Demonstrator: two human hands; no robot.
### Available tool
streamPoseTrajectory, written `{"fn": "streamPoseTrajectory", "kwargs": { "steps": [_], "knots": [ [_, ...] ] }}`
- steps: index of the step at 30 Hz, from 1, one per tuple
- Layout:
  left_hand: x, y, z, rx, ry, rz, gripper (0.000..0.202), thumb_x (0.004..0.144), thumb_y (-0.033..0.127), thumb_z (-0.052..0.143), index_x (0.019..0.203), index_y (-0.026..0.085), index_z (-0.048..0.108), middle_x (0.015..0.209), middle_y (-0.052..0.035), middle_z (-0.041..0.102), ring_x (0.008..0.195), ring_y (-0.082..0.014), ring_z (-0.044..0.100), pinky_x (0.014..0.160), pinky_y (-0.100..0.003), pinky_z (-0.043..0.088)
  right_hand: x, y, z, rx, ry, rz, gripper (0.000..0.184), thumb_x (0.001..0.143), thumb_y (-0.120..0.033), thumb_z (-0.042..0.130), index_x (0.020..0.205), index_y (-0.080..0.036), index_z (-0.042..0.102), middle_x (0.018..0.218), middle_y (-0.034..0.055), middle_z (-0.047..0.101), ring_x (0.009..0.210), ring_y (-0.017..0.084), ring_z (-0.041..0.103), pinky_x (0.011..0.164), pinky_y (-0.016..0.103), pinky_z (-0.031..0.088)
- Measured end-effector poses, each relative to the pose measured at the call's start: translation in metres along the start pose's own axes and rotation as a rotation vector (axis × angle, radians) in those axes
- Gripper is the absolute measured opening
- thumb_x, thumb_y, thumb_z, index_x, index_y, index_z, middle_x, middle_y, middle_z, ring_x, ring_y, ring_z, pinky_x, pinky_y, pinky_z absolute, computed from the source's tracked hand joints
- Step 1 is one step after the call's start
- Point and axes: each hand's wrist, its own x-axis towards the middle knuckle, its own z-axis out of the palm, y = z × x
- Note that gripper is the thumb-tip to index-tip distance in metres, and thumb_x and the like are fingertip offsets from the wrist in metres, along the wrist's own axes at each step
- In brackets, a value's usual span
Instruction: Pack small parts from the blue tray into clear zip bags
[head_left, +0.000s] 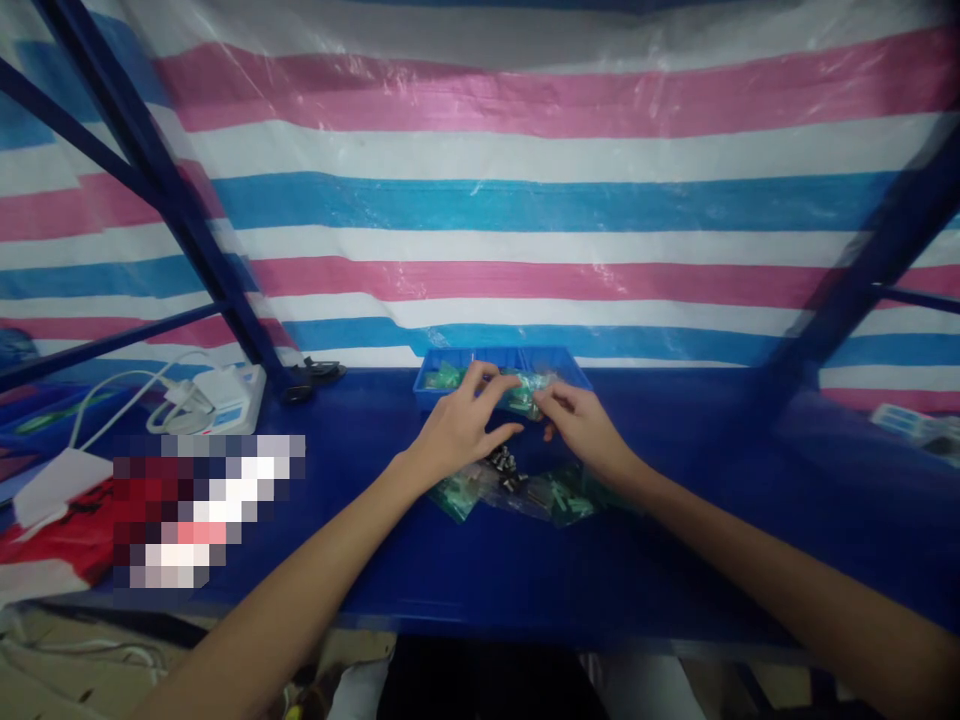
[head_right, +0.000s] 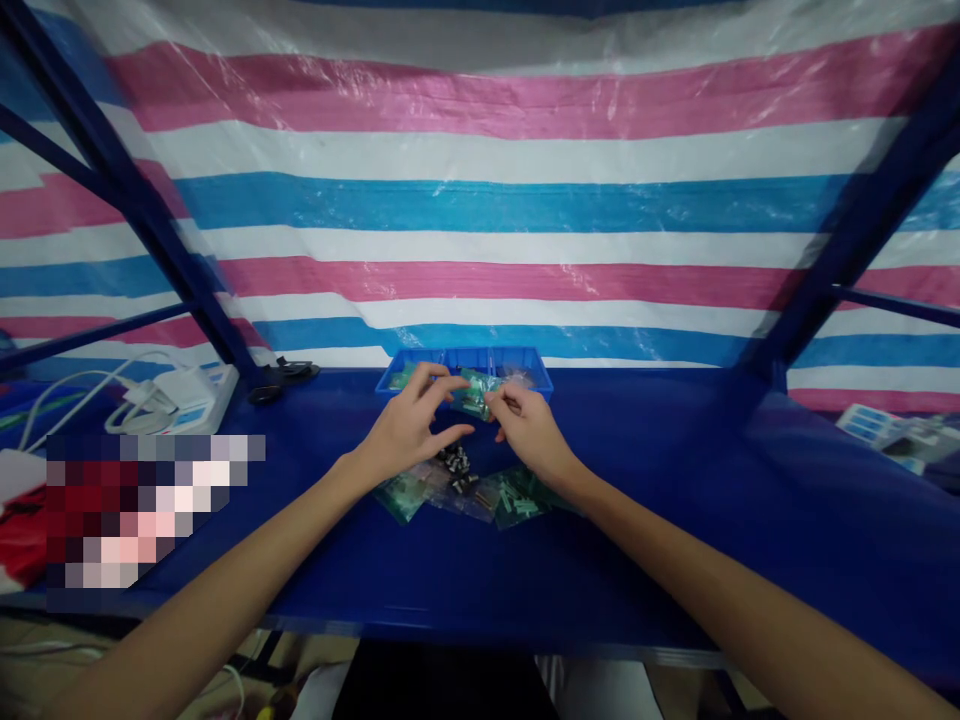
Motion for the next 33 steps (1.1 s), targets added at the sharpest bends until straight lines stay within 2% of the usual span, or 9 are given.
{"fn": "streamPoseTrajectory", "kwargs": {
  "steps": [4, 7, 10, 12, 15, 20, 26, 30, 33],
  "knots": [
    [0.0, 0.006, -0.001, 0.103, -0.025, 0.066, 0.037, 0.094, 0.028, 0.063, 0.128, 0.021, 0.053, 0.121, -0.0107, 0.053, 0.098, -0.021, 0.063, 0.067, -0.028, 0.055, -0.003, -0.003, 0.003, 0.081, -0.058, 0.001, 0.036, 0.088, -0.051, 0.063, 0.072, -0.02, 0.059, 0.069, -0.0015, 0.057, 0.055, 0.012, 0.056, 0.057, 0.029, 0.048],
    [0.0, 0.007, 0.002, 0.071, 0.0, 0.087, 0.029, 0.095, 0.018, 0.056, 0.124, 0.019, 0.055, 0.113, -0.0081, 0.061, 0.096, -0.0189, 0.065, 0.073, -0.029, 0.056, -0.005, -0.008, 0.004, 0.179, -0.085, 0.013, 0.033, 0.085, -0.05, 0.067, 0.075, -0.019, 0.066, 0.102, 0.0077, 0.067, 0.069, 0.015, 0.062, 0.058, 0.03, 0.053],
    [-0.002, 0.001, 0.006, 0.023, 0.059, 0.08, 0.026, 0.099, 0.016, 0.05, 0.125, 0.018, 0.054, 0.112, -0.0072, 0.065, 0.095, -0.0173, 0.066, 0.081, -0.031, 0.056, -0.006, -0.012, 0.003, 0.253, -0.1, 0.005, 0.027, 0.084, -0.047, 0.068, 0.085, -0.02, 0.072, 0.13, 0.0115, 0.062, 0.095, 0.022, 0.065, 0.059, 0.031, 0.057],
    [-0.002, -0.005, 0.006, 0.021, 0.136, 0.036, 0.028, 0.1, 0.017, 0.05, 0.128, 0.018, 0.052, 0.114, -0.0077, 0.066, 0.095, -0.017, 0.066, 0.084, -0.032, 0.056, -0.006, -0.012, 0.003, 0.25, -0.105, 0.004, 0.027, 0.086, -0.044, 0.067, 0.1, -0.022, 0.073, 0.128, 0.0114, 0.064, 0.098, 0.024, 0.065, 0.061, 0.031, 0.058],
    [0.001, -0.017, -0.001, 0.044, 0.283, -0.073, 0.03, 0.1, 0.018, 0.052, 0.13, 0.019, 0.051, 0.113, -0.0069, 0.066, 0.091, -0.0154, 0.066, 0.084, -0.03, 0.056, -0.005, -0.007, 0.003, 0.15, -0.098, 0.008, 0.033, 0.089, -0.041, 0.063, 0.116, -0.023, 0.068, 0.115, 0.0101, 0.07, 0.082, 0.02, 0.067, 0.062, 0.033, 0.059],
    [0.002, -0.045, -0.015, 0.102, 0.457, -0.232, 0.028, 0.099, 0.017, 0.054, 0.126, 0.02, 0.054, 0.119, -0.0087, 0.056, 0.081, -0.0127, 0.062, 0.078, -0.029, 0.056, -0.004, 0.004, 0.005, 0.0, -0.081, 0.01, 0.032, 0.09, -0.036, 0.061, 0.117, -0.02, 0.063, 0.113, 0.0102, 0.068, 0.08, 0.019, 0.066, 0.059, 0.03, 0.058],
    [-0.011, -0.071, -0.014, 0.345, 0.165, -0.379, 0.02, 0.095, 0.017, 0.055, 0.113, 0.016, 0.061, 0.117, -0.0135, 0.055, 0.096, -0.0244, 0.061, 0.084, -0.04, 0.053, -0.006, 0.008, 0.008, -0.101, -0.111, 0.004, 0.028, 0.09, -0.032, 0.058, 0.114, -0.019, 0.063, 0.105, 0.0105, 0.067, 0.086, 0.021, 0.066, 0.057, 0.029, 0.059],
    [-0.009, -0.061, -0.012, 0.414, -0.014, -0.38, 0.02, 0.098, 0.021, 0.049, 0.108, 0.017, 0.066, 0.105, -0.0108, 0.063, 0.103, -0.0275, 0.061, 0.089, -0.041, 0.049, -0.006, 0.009, 0.009, -0.204, -0.111, -0.074, 0.022, 0.09, -0.029, 0.057, 0.106, -0.019, 0.067, 0.098, 0.0091, 0.067, 0.084, 0.02, 0.066, 0.06, 0.03, 0.058],
    [-0.007, -0.051, -0.008, 0.412, -0.149, -0.38, 0.028, 0.103, 0.032, 0.043, 0.111, 0.018, 0.066, 0.11, -0.0107, 0.066, 0.106, -0.0286, 0.062, 0.092, -0.045, 0.046, -0.006, 0.009, 0.01, -0.237, -0.106, -0.135, 0.019, 0.09, -0.027, 0.056, 0.103, -0.02, 0.068, 0.101, 0.0087, 0.067, 0.086, 0.02, 0.067, 0.064, 0.031, 0.058]
  ]
}}
